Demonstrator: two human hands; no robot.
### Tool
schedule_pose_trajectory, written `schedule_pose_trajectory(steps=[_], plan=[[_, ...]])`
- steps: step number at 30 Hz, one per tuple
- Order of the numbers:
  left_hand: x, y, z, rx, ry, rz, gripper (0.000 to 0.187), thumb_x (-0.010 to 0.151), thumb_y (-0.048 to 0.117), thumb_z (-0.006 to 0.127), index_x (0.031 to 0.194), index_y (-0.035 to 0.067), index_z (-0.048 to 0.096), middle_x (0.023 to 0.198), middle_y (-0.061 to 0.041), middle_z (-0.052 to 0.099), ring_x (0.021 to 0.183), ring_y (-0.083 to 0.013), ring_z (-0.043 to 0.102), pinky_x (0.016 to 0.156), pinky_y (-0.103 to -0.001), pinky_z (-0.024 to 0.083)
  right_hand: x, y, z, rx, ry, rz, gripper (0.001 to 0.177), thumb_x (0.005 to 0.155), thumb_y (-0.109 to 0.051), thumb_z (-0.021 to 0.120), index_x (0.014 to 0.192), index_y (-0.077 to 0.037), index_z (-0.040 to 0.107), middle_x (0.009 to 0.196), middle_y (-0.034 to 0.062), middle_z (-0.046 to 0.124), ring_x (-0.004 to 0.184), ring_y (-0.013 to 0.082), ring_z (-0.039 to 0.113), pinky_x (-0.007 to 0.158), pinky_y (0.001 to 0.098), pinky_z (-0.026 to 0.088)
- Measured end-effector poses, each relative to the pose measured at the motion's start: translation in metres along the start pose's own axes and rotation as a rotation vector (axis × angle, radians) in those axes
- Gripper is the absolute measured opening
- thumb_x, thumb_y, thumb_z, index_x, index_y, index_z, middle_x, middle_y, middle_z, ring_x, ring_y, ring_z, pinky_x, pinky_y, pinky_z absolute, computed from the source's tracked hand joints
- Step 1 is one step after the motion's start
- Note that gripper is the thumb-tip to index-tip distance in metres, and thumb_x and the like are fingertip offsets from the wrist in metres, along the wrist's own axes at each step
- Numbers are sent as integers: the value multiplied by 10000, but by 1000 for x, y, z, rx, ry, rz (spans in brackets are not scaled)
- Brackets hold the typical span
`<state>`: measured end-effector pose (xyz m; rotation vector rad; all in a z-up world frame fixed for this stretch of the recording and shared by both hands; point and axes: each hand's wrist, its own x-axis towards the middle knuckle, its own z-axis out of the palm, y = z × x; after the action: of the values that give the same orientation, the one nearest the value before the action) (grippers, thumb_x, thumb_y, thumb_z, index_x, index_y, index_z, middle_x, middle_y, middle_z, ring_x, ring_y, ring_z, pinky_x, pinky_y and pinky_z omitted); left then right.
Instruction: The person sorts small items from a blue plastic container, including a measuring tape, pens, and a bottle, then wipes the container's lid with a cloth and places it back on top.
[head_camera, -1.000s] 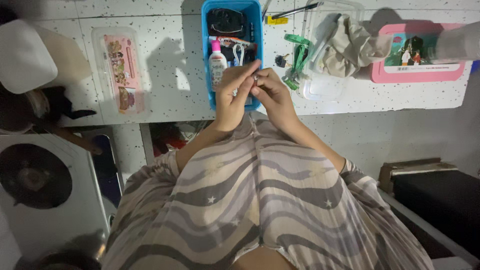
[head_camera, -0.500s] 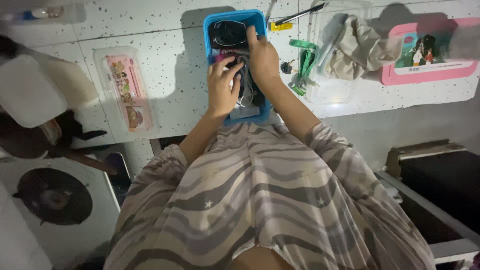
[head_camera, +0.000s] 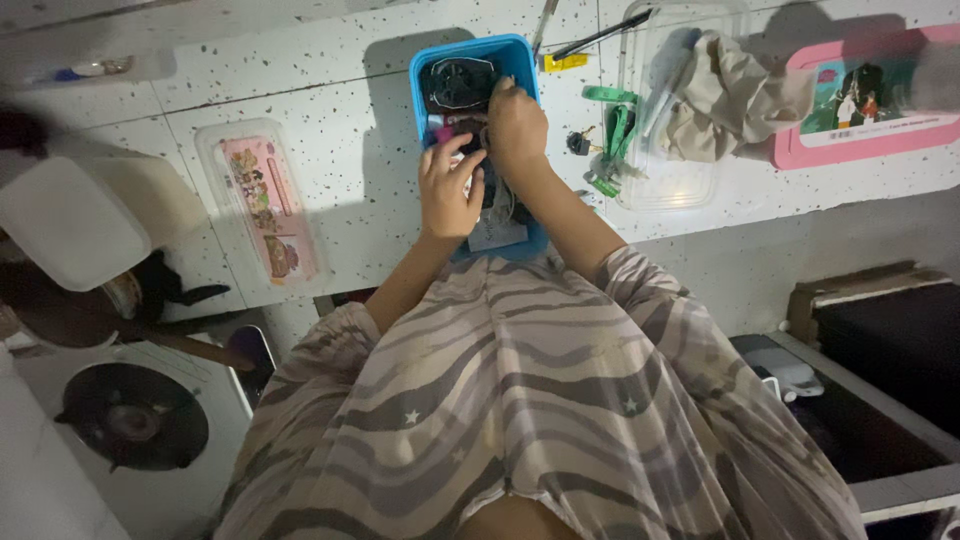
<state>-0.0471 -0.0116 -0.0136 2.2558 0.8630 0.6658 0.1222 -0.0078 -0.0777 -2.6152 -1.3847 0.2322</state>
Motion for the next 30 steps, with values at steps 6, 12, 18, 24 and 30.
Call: schedule_pose_trajectory(steps=[6, 12, 18, 24, 30], plan=[[-1, 1, 0, 3, -19, -16, 263, 922, 101, 698, 1182, 82, 726, 1354, -90, 578, 1181, -325, 522, 1051, -470, 428, -6, 3, -16, 37, 43, -112, 103, 841, -42, 626, 941, -40, 599, 851, 189, 718, 715, 363, 732, 573, 431, 585], [1, 7, -2, -52, -4, -39, 283, 937, 82, 684, 1208, 145, 741, 1339, -66, 590, 1186, -296, 536, 1052, -448, 446, 25, 50, -59, 284, 413, -3, 59, 922, -125, 670, 960, -81, 657, 892, 152, 754, 702, 360, 703, 557, 481, 523], [5, 9, -5, -19, -10, -12, 279, 930, 66, 674, 1188, 144, 746, 1303, -72, 617, 1137, -298, 561, 1017, -435, 454, 89, 66, -46, 193, -30, 199, 371, 812, -398, 813, 798, -36, 730, 825, 243, 711, 762, 416, 695, 693, 490, 558], [1, 7, -1, -7, 27, -14, 262, 909, 69, 690, 1153, 144, 750, 1274, -60, 629, 1127, -290, 567, 1004, -433, 466, 99, 63, -31, 193, 1, 224, 299, 694, -305, 797, 794, -28, 745, 842, 248, 711, 776, 408, 711, 699, 468, 582], [0, 17, -2, -74, 137, -54, 252, 940, 41, 687, 1160, 146, 753, 1244, -58, 652, 1065, -298, 596, 978, -422, 483, 52, 75, -75, 410, 137, -93, 206, 865, -178, 731, 822, 7, 652, 766, 242, 677, 728, 425, 674, 670, 497, 545]])
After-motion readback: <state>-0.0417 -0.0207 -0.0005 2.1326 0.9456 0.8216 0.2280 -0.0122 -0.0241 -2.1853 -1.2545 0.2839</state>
